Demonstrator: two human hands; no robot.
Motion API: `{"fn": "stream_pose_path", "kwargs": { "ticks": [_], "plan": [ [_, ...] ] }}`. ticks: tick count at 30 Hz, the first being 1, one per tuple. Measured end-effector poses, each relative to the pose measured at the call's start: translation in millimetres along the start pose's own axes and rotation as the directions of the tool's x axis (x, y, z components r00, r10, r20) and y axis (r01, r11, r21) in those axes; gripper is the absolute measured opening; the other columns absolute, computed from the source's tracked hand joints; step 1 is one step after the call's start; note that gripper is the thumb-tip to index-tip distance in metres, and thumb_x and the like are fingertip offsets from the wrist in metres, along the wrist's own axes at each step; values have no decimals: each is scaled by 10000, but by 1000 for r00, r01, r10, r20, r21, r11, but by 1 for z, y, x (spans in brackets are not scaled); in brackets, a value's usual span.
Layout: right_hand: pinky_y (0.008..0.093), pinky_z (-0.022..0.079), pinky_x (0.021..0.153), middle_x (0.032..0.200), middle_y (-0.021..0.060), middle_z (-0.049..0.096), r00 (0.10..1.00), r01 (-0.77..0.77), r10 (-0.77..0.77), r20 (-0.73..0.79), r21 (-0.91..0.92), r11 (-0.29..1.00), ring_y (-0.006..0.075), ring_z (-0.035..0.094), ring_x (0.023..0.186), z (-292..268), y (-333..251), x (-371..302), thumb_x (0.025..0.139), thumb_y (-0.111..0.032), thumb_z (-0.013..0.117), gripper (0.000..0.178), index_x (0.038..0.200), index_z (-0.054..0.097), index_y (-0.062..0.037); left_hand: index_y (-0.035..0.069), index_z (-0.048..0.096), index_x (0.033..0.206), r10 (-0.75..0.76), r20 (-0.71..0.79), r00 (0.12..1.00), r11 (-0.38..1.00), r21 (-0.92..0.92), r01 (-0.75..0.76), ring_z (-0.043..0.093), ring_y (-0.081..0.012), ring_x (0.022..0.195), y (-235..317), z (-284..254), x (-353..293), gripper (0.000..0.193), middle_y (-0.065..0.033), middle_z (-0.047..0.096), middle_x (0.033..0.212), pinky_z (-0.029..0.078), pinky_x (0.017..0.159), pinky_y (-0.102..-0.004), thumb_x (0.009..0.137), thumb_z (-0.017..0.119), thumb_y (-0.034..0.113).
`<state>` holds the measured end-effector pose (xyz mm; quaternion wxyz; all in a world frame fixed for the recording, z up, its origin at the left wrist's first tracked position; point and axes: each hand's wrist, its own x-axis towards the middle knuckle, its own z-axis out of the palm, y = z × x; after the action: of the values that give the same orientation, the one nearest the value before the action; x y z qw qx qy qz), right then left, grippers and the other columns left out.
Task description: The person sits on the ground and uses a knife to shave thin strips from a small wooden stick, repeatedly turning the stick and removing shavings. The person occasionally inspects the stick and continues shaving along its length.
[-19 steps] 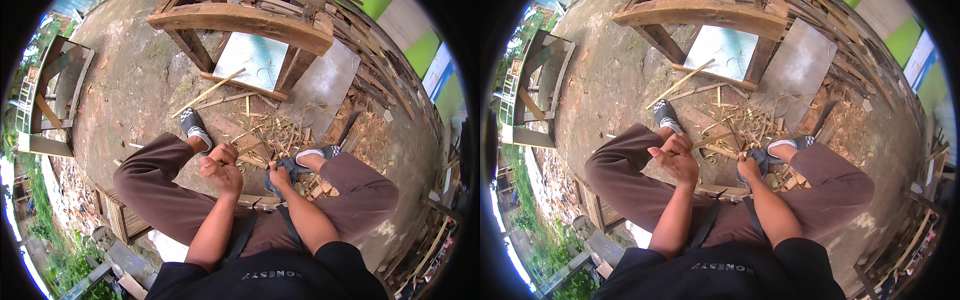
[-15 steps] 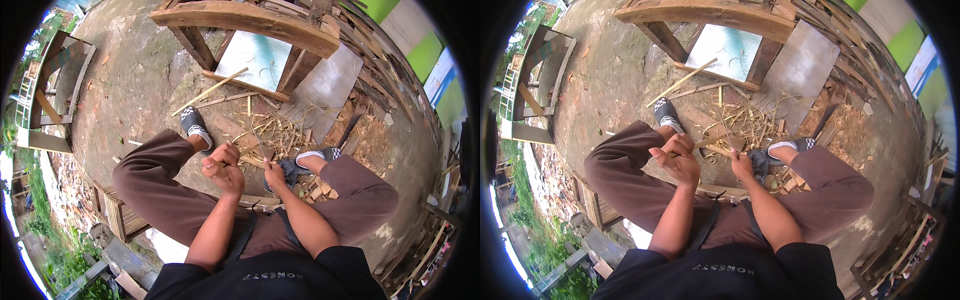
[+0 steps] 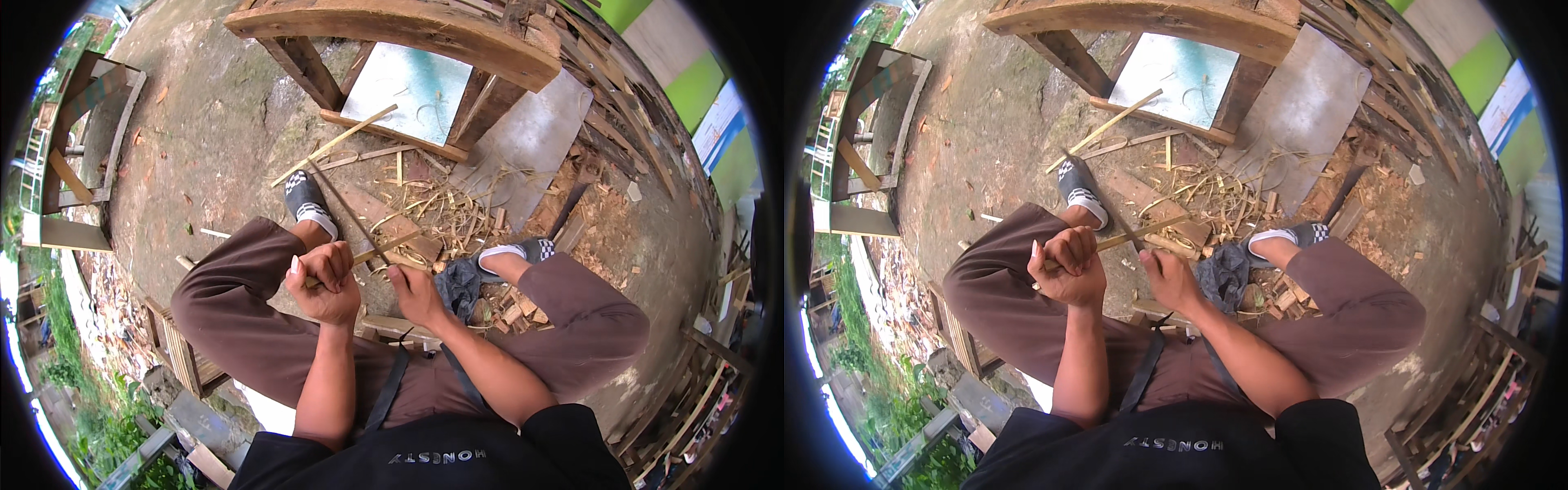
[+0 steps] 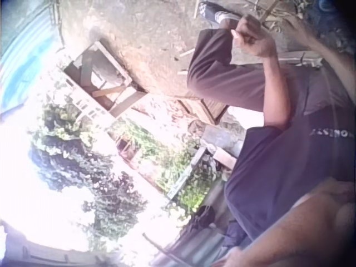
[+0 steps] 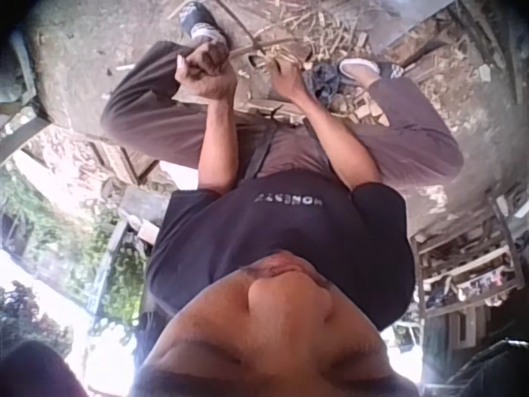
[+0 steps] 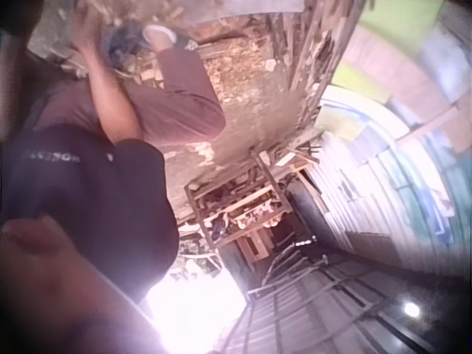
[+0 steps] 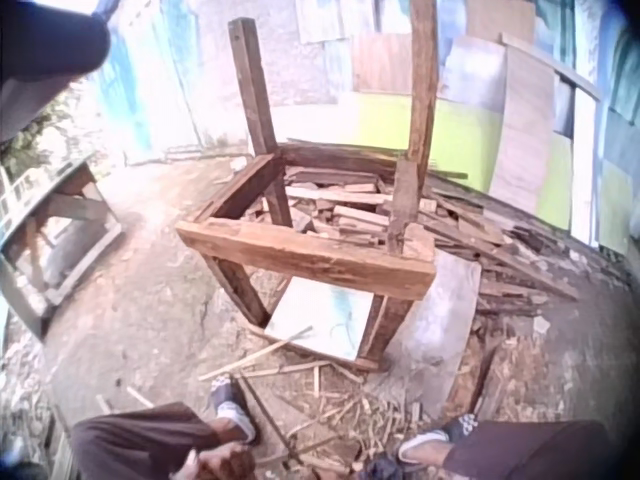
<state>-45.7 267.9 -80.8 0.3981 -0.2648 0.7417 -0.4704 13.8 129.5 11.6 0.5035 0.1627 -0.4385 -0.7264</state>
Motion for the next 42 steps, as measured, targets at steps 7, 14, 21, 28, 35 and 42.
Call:
{"fn": "stream_pose_path", "kwargs": {
  "ticks": [7,14,21,28,35,42],
  "plan": [
    [523,450,642,674,292,575,987,-159,159,-37,2,987,517,603,731,4,1,-9,1050,-427,468,571,769,586,56,74,286,444,-29,37,999,1000,-6,30,194,-138,401,3,3,-8,598,-21,264,423,192,454,-312,980,363,325],
    [523,455,638,684,295,594,990,-132,130,-58,-32,991,517,615,739,0,-14,-12,1051,-411,470,558,774,605,54,78,315,445,-56,118,991,998,39,52,211,-136,429,1,10,-14,592,-12,289,436,213,478,-310,966,318,360],
    [517,442,619,655,278,579,997,-37,37,-74,0,999,486,603,662,4,-11,-8,1054,-405,460,541,771,582,39,86,308,469,-10,74,997,999,51,6,207,-134,447,-3,14,-14,590,-9,292,444,224,488,-313,994,275,354],
    [460,401,562,591,206,501,983,-140,143,-117,32,990,355,530,548,7,13,-3,1065,-428,428,569,758,552,34,79,296,462,23,-7,1000,999,30,-23,204,-134,434,-3,15,-15,598,-14,271,446,193,474,-310,989,337,360],
    [488,414,591,608,243,520,960,-273,275,-57,37,961,414,547,608,11,18,0,1055,-455,427,613,725,551,46,81,306,477,30,-39,999,999,29,-29,210,-131,429,-2,11,-11,599,-12,279,448,207,469,-306,1004,306,365],
    [533,447,659,691,306,579,982,-183,186,-40,74,980,522,611,752,20,7,-18,1042,-473,443,620,752,583,56,102,268,492,40,-115,993,998,56,-34,223,-133,455,-1,6,-6,604,-8,263,472,235,472,-297,1026,238,382]
  ]
}}
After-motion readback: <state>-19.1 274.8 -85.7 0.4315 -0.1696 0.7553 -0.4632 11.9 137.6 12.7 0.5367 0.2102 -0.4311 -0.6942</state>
